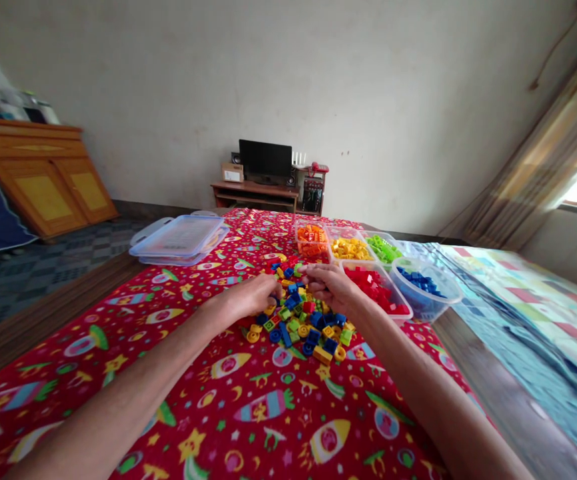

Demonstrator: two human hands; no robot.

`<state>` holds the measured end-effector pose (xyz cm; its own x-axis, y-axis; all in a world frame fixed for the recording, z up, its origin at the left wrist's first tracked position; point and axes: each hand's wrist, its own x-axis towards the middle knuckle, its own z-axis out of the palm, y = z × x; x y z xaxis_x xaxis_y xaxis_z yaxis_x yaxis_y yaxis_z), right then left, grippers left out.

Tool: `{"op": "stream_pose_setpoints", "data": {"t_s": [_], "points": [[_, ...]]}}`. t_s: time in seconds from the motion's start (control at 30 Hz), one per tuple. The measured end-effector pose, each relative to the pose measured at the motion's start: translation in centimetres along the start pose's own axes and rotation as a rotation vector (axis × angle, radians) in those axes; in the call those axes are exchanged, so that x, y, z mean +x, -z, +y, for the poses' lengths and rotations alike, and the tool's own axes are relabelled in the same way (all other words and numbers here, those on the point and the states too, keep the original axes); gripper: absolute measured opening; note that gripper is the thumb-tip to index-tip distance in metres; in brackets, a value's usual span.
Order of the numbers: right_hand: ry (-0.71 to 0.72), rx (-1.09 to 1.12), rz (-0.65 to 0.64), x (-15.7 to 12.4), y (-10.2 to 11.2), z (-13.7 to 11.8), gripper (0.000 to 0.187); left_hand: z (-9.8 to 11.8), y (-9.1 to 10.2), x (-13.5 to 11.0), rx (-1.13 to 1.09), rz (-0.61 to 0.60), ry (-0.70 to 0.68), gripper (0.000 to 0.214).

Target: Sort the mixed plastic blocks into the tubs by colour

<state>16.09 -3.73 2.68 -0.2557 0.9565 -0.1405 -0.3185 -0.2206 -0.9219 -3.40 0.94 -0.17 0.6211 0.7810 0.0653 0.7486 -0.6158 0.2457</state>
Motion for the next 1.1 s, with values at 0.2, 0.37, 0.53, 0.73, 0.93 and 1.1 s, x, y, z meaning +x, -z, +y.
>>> {"op": "stream_pose_setpoints", "data": {"t_s": [0.2,0.37,0.53,0.73,0.93,1.1], "points": [[0.012,-0.033,-0.026,0.0,-0.1,0.1,0.009,-1.2,-0.8,0.5,-0.026,0.044,-0.009,0.019],[0.024,-0.063,-0.03,-0.1,-0.1,0.0,0.009,-2.1,-2.2,0.9,-0.027,0.074,0.003,0.02],[0.049,-0.071,-0.037,-0.2,-0.1,-0.1,0.01,-1.6,-1.6,1.1,-0.002,0.104,0.01,0.024],[0.045,-0.075,0.003,-0.4,-0.2,-0.4,0.009,-1.1,0.2,1.2,-0.325,0.242,0.048,0.029],[-0.025,-0.052,0.033,-0.3,0.0,0.0,0.029,0.8,2.0,0.9,-0.714,0.405,0.01,0.044],[-0.072,-0.014,0.03,-0.2,-0.4,0.3,0.032,2.7,1.7,0.9,-0.745,0.416,-0.064,0.044]]}}
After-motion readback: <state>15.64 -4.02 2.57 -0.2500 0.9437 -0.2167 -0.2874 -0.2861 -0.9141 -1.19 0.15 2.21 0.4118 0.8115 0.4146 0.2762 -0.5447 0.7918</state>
